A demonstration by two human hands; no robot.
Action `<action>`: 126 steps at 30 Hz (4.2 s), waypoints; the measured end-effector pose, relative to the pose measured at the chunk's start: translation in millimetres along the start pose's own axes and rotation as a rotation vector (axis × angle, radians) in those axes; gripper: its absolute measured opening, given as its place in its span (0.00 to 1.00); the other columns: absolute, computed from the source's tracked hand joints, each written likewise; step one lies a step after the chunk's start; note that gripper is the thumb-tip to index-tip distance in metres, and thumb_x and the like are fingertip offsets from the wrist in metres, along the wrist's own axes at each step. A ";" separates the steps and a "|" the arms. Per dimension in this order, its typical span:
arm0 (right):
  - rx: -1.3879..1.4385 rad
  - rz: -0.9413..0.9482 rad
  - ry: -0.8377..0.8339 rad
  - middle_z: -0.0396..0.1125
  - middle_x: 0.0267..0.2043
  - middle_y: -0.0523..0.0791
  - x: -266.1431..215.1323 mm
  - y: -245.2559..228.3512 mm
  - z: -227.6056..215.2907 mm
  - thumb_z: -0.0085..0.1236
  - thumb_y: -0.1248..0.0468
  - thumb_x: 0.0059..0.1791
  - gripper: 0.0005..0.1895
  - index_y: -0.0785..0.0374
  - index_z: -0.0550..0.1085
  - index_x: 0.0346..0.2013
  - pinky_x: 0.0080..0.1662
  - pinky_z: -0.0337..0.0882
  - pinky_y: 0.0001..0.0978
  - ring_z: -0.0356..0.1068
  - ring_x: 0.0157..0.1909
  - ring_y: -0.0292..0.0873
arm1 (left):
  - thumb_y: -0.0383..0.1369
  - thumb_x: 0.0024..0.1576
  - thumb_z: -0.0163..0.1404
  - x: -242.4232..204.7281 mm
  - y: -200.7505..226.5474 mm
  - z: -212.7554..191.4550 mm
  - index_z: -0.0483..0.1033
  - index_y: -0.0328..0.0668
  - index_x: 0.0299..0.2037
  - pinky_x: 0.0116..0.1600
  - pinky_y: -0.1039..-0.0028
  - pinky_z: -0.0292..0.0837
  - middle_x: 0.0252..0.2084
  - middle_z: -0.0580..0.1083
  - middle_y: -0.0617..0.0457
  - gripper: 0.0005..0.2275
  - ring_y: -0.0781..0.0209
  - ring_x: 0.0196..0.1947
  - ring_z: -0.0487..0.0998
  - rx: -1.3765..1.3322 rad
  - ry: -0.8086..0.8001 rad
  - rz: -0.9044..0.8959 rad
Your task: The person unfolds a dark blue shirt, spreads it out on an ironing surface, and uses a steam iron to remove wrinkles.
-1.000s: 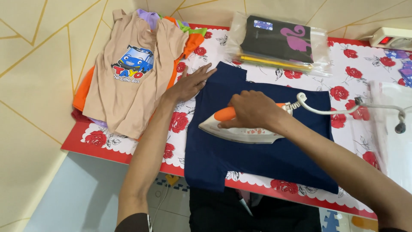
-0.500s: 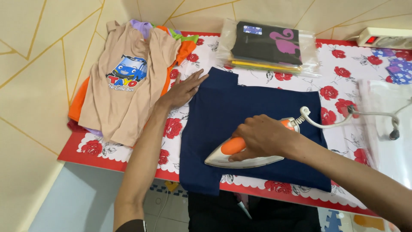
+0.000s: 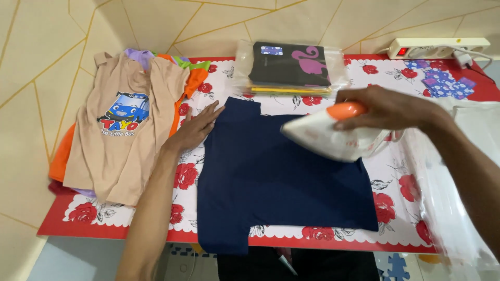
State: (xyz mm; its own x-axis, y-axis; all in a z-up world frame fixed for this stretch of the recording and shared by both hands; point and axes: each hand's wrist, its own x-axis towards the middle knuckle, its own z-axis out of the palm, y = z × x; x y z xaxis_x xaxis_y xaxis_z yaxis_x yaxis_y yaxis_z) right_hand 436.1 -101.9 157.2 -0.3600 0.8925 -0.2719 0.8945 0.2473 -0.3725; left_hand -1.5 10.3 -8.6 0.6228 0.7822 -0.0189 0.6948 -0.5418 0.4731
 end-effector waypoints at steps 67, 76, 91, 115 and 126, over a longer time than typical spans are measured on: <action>-0.309 0.268 0.144 0.71 0.60 0.51 53.1 82.5 71.9 0.59 0.50 0.50 0.25 0.53 0.73 0.60 0.54 0.76 0.49 0.74 0.58 0.53 | 0.37 0.68 0.38 32.2 -19.6 -3.7 0.65 0.52 0.70 0.73 0.43 0.47 0.68 0.67 0.42 0.20 0.44 0.69 0.65 0.072 0.131 -0.080; 0.061 0.296 0.067 0.75 0.54 0.57 76.5 101.4 60.1 0.63 0.59 0.51 0.17 0.63 0.79 0.51 0.57 0.73 0.55 0.73 0.59 0.61 | 0.47 0.62 0.51 98.8 -3.9 5.8 0.73 0.54 0.59 0.61 0.47 0.64 0.56 0.73 0.50 0.18 0.46 0.59 0.73 0.173 0.248 -0.099; 0.148 0.239 0.055 0.79 0.45 0.56 82.3 112.5 50.3 0.66 0.62 0.49 0.15 0.65 0.82 0.48 0.55 0.73 0.49 0.76 0.53 0.59 | 0.30 0.54 0.61 103.4 6.5 -13.8 0.81 0.40 0.42 0.50 0.53 0.74 0.39 0.77 0.37 0.08 0.36 0.43 0.81 -0.210 0.261 -0.027; -0.229 0.141 -0.071 0.81 0.43 0.28 10.4 72.5 68.6 0.69 0.48 0.42 0.12 0.40 0.84 0.39 0.49 0.77 0.26 0.80 0.47 0.30 | 0.35 0.56 0.56 -59.6 97.9 -42.1 0.84 0.51 0.46 0.54 0.73 0.74 0.44 0.83 0.56 0.09 0.63 0.46 0.83 -0.236 0.043 0.074; -0.357 0.179 -0.266 0.77 0.46 0.23 10.6 80.2 82.8 0.67 0.43 0.44 0.14 0.31 0.82 0.43 0.49 0.74 0.22 0.76 0.48 0.27 | 0.38 0.54 0.60 -84.7 88.0 -4.1 0.85 0.54 0.47 0.40 0.77 0.71 0.42 0.79 0.59 0.12 0.65 0.35 0.79 -0.181 -0.124 0.089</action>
State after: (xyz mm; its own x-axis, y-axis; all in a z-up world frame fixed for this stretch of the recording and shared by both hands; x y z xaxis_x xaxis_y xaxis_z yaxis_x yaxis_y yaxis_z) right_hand 482.0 -103.9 50.9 -0.2061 0.8168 -0.5389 0.9669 0.2546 0.0162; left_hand 5.5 -102.4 38.1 0.7256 0.6842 -0.0731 0.5667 -0.5340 0.6274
